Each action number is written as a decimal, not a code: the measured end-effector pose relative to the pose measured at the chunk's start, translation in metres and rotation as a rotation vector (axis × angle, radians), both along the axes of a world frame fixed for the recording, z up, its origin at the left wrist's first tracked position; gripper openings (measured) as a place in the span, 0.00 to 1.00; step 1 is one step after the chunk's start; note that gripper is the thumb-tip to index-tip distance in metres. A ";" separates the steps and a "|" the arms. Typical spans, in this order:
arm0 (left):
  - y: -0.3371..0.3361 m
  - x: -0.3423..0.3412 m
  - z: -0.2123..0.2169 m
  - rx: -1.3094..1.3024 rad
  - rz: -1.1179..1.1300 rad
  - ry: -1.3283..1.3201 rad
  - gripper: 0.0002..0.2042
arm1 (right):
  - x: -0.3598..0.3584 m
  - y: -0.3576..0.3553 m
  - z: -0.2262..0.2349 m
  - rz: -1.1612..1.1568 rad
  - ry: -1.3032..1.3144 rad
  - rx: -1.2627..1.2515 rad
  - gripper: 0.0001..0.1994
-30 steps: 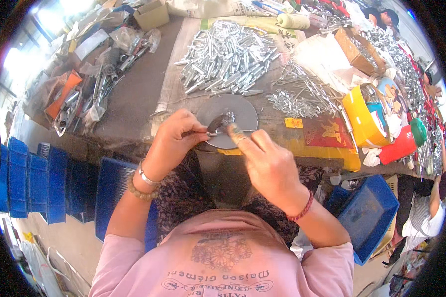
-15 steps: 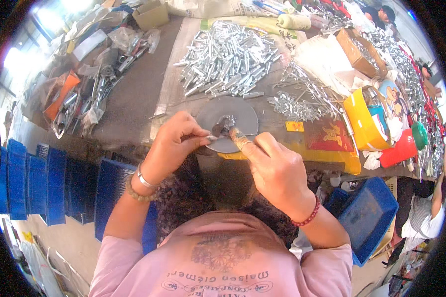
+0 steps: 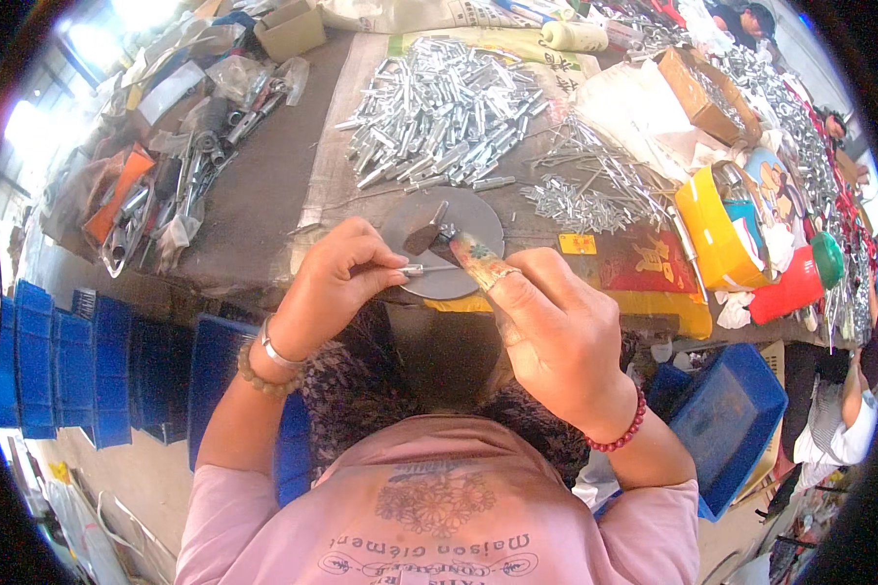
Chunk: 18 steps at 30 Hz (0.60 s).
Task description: Assembling small metal components using a hammer and a circular base.
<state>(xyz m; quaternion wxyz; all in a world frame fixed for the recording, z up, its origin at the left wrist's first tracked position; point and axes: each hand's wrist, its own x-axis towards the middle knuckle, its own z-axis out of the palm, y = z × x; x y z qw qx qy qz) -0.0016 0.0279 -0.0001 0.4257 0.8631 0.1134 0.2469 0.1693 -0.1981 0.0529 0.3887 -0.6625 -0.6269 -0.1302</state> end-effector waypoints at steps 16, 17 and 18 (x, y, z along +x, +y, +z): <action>0.010 0.003 -0.005 0.040 -0.031 -0.026 0.07 | 0.001 0.003 0.009 0.009 -0.229 -0.367 0.25; 0.011 0.003 -0.006 0.026 -0.044 -0.036 0.07 | 0.002 0.003 0.015 0.015 -0.238 -0.353 0.25; 0.012 0.002 -0.008 0.010 -0.060 -0.047 0.07 | 0.002 0.003 0.020 0.021 -0.246 -0.342 0.26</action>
